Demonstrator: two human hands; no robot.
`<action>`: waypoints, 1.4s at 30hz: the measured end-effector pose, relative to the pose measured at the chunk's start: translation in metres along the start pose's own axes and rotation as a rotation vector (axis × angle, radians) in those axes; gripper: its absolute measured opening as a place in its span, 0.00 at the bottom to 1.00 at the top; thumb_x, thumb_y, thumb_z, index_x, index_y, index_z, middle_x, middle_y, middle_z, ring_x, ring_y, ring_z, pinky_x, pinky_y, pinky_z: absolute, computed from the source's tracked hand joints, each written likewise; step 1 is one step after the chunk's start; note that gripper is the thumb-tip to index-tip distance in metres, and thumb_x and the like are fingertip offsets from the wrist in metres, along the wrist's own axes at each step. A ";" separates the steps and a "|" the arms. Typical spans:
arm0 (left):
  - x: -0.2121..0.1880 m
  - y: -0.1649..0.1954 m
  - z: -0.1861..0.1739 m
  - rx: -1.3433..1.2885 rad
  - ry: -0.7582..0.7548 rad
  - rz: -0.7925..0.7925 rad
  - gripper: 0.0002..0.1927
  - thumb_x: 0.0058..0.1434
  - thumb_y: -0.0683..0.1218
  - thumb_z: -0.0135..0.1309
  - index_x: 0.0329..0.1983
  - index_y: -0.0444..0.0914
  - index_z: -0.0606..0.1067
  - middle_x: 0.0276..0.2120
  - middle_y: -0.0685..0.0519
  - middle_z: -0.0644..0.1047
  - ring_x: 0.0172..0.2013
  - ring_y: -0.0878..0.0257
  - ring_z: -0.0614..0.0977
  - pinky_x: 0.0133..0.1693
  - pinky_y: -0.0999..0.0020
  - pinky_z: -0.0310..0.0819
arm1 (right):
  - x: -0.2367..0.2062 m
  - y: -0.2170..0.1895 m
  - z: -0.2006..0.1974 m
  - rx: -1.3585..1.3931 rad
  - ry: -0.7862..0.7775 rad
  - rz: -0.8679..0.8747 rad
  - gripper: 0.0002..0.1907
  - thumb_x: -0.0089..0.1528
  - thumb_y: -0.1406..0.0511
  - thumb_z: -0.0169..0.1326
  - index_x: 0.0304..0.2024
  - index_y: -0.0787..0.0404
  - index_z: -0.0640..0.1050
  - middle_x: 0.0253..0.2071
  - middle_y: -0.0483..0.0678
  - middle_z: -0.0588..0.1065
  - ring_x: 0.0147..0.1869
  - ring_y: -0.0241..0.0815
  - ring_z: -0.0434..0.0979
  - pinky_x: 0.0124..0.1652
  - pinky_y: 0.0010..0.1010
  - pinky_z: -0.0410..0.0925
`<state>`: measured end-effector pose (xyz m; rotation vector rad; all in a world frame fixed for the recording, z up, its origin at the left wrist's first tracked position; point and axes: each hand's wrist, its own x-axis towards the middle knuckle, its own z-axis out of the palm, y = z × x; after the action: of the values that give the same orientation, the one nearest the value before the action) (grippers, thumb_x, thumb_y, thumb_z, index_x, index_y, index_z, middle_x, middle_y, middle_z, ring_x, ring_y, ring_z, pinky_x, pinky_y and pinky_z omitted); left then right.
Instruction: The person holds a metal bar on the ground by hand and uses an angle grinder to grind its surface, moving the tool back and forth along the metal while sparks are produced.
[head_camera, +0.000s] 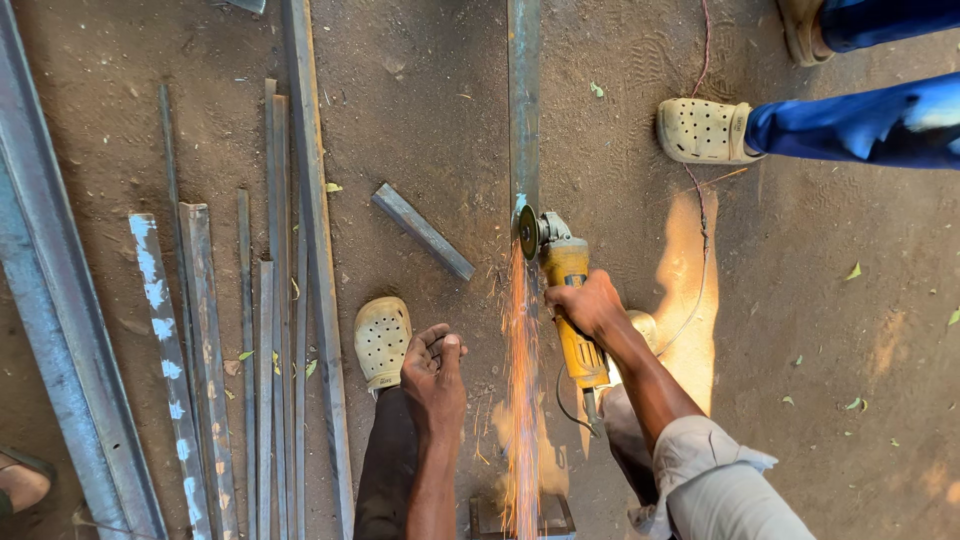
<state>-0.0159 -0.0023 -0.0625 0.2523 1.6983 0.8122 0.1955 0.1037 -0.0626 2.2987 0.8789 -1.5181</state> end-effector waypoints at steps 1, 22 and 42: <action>0.000 0.001 0.000 -0.027 -0.003 0.006 0.15 0.64 0.44 0.55 0.49 0.29 0.74 0.36 0.49 0.79 0.37 0.65 0.80 0.42 0.70 0.77 | 0.001 -0.004 -0.001 0.014 0.005 -0.038 0.15 0.52 0.60 0.61 0.24 0.68 0.83 0.23 0.53 0.80 0.23 0.40 0.75 0.27 0.37 0.69; -0.002 -0.001 0.000 -0.078 -0.022 0.035 0.15 0.65 0.43 0.55 0.50 0.28 0.74 0.37 0.49 0.79 0.38 0.64 0.80 0.44 0.70 0.76 | -0.038 0.040 0.024 0.106 -0.041 0.091 0.10 0.53 0.66 0.60 0.33 0.67 0.77 0.23 0.53 0.78 0.25 0.45 0.80 0.29 0.37 0.71; -0.004 0.003 0.000 -0.056 -0.015 0.008 0.14 0.64 0.44 0.56 0.48 0.30 0.75 0.36 0.51 0.79 0.37 0.65 0.81 0.42 0.71 0.77 | -0.045 0.078 0.044 -0.084 -0.072 0.125 0.17 0.47 0.60 0.62 0.35 0.63 0.79 0.31 0.53 0.81 0.36 0.49 0.82 0.40 0.39 0.73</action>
<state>-0.0157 -0.0020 -0.0573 0.2267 1.6585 0.8609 0.1972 0.0045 -0.0503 2.1823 0.7506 -1.4720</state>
